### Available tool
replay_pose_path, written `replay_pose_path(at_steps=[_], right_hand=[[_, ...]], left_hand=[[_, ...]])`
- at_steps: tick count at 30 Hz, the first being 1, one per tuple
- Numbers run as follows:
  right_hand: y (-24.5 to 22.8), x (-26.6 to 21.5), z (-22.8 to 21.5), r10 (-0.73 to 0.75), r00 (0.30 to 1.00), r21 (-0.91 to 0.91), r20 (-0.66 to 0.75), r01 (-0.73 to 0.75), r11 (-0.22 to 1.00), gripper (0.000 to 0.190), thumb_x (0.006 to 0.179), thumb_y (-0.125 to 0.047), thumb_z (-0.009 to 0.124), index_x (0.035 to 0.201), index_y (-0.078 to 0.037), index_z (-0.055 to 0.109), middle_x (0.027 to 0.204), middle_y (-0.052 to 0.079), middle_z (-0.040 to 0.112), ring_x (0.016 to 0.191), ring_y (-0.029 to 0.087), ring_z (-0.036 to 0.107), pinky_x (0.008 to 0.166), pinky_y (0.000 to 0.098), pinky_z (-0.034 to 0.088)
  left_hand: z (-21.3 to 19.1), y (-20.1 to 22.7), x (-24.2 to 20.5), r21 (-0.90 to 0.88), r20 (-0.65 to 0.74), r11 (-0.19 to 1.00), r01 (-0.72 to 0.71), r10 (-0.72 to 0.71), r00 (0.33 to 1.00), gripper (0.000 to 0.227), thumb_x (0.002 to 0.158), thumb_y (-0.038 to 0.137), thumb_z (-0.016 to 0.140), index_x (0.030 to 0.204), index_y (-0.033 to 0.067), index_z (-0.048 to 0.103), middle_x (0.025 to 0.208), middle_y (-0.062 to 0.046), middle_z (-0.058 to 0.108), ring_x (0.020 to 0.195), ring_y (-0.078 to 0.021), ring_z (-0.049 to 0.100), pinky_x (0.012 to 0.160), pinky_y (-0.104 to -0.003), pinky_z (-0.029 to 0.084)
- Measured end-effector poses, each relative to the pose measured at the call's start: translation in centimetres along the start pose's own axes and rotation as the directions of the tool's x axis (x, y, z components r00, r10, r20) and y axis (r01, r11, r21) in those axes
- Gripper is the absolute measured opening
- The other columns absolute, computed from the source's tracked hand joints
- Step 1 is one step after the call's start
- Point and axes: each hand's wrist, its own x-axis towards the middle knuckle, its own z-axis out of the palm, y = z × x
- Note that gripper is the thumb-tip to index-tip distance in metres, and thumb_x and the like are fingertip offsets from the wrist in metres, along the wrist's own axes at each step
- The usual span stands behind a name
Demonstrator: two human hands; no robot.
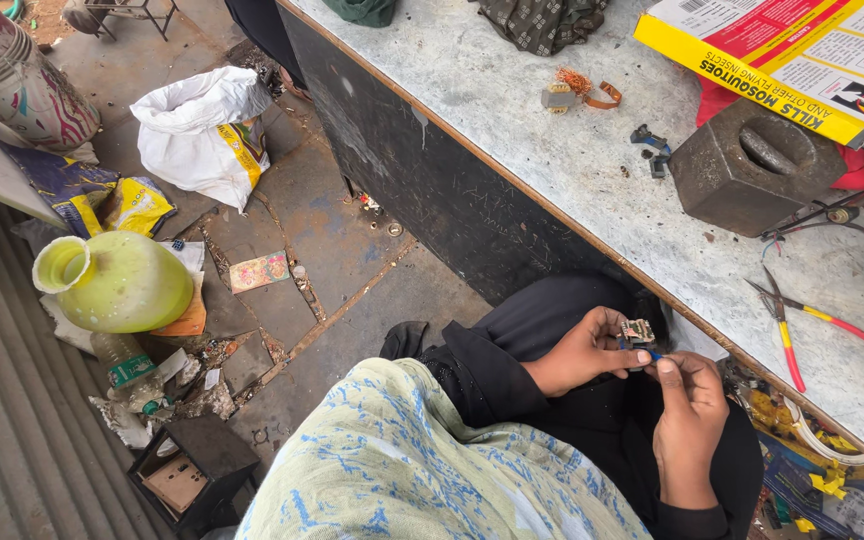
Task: The person sits on the floor and repairs a small electronic component, likely a motor or switch. They use pliers to strip wires and manipulate the internal parts of the device, occasionally adjusting the component with their fingers.
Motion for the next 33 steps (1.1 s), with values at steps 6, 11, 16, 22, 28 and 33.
replay_pose_path(at_steps=[6, 11, 16, 22, 28, 33], right_hand=[[-0.3, 0.2, -0.5, 0.13, 0.991, 0.152, 0.023, -0.132, 0.98, 0.022, 0.102, -0.003, 0.064, 0.124, 0.002, 0.064, 0.11, 0.009, 0.066, 0.099, 0.014, 0.067, 0.093, 0.0298, 0.056], [0.4, 0.1, -1.1, 0.118, 0.993, 0.054, 0.002, -0.118, 0.992, 0.015, 0.102, -0.003, 0.068, 0.114, 0.004, 0.066, 0.108, 0.011, 0.068, 0.097, 0.015, 0.067, 0.091, 0.0306, 0.057], [0.6, 0.2, -1.8, 0.121, 0.993, 0.099, 0.008, -0.121, 0.988, 0.009, 0.103, -0.004, 0.069, 0.108, 0.004, 0.067, 0.101, 0.01, 0.069, 0.092, 0.016, 0.068, 0.088, 0.0314, 0.057], [0.5, 0.1, -2.2, 0.183, 0.983, 0.144, -0.01, -0.179, 0.973, 0.009, 0.104, -0.006, 0.068, 0.107, 0.003, 0.068, 0.099, 0.011, 0.071, 0.088, 0.017, 0.069, 0.086, 0.0326, 0.058], [-0.3, -0.7, -1.6, 0.155, 0.988, 0.104, -0.018, -0.152, 0.983, 0.005, 0.102, -0.001, 0.068, 0.104, 0.003, 0.068, 0.101, 0.011, 0.071, 0.092, 0.017, 0.068, 0.088, 0.0313, 0.057], [-0.7, -1.5, -1.1, 0.083, 0.997, 0.07, 0.005, -0.083, 0.994, 0.002, 0.099, 0.003, 0.069, 0.101, 0.005, 0.068, 0.099, 0.008, 0.068, 0.094, 0.014, 0.066, 0.091, 0.0268, 0.053]], left_hand=[[-0.1, -0.6, -0.1, 0.009, 0.085, 0.999, -0.04, 0.039, 0.996, 0.057, 0.094, 0.016, 0.08, 0.132, -0.001, 0.042, 0.112, -0.01, 0.062, 0.095, -0.0111, 0.062, 0.077, -0.026, 0.056], [-0.2, 0.2, -0.5, -0.013, 0.148, 1.0, -0.007, 0.009, 0.989, 0.064, 0.094, 0.012, 0.077, 0.142, -0.0045, 0.038, 0.118, -0.011, 0.064, 0.106, -0.0125, 0.064, 0.093, -0.029, 0.056], [-0.6, 0.1, -0.1, -0.097, 0.269, 0.992, 0.086, -0.057, 0.962, 0.073, 0.096, 0.011, 0.075, 0.155, -0.0068, 0.036, 0.127, -0.008, 0.064, 0.117, -0.0117, 0.063, 0.104, -0.029, 0.052], [-0.8, 0.2, -0.2, -0.102, 0.298, 0.983, 0.151, -0.114, 0.948, 0.07, 0.098, 0.015, 0.075, 0.155, -0.0061, 0.043, 0.117, -0.007, 0.066, 0.106, -0.0118, 0.062, 0.092, -0.028, 0.054], [0.3, 1.5, -0.8, -0.119, 0.271, 0.988, 0.096, -0.06, 0.961, 0.061, 0.101, 0.012, 0.073, 0.154, -0.004, 0.048, 0.121, -0.005, 0.066, 0.11, -0.0117, 0.061, 0.098, -0.027, 0.052], [0.6, 2.4, -1.7, -0.203, 0.229, 0.975, 0.089, -0.041, 0.973, 0.05, 0.1, 0.008, 0.071, 0.145, -0.0028, 0.055, 0.125, -0.005, 0.068, 0.116, -0.0133, 0.065, 0.106, -0.031, 0.054]])
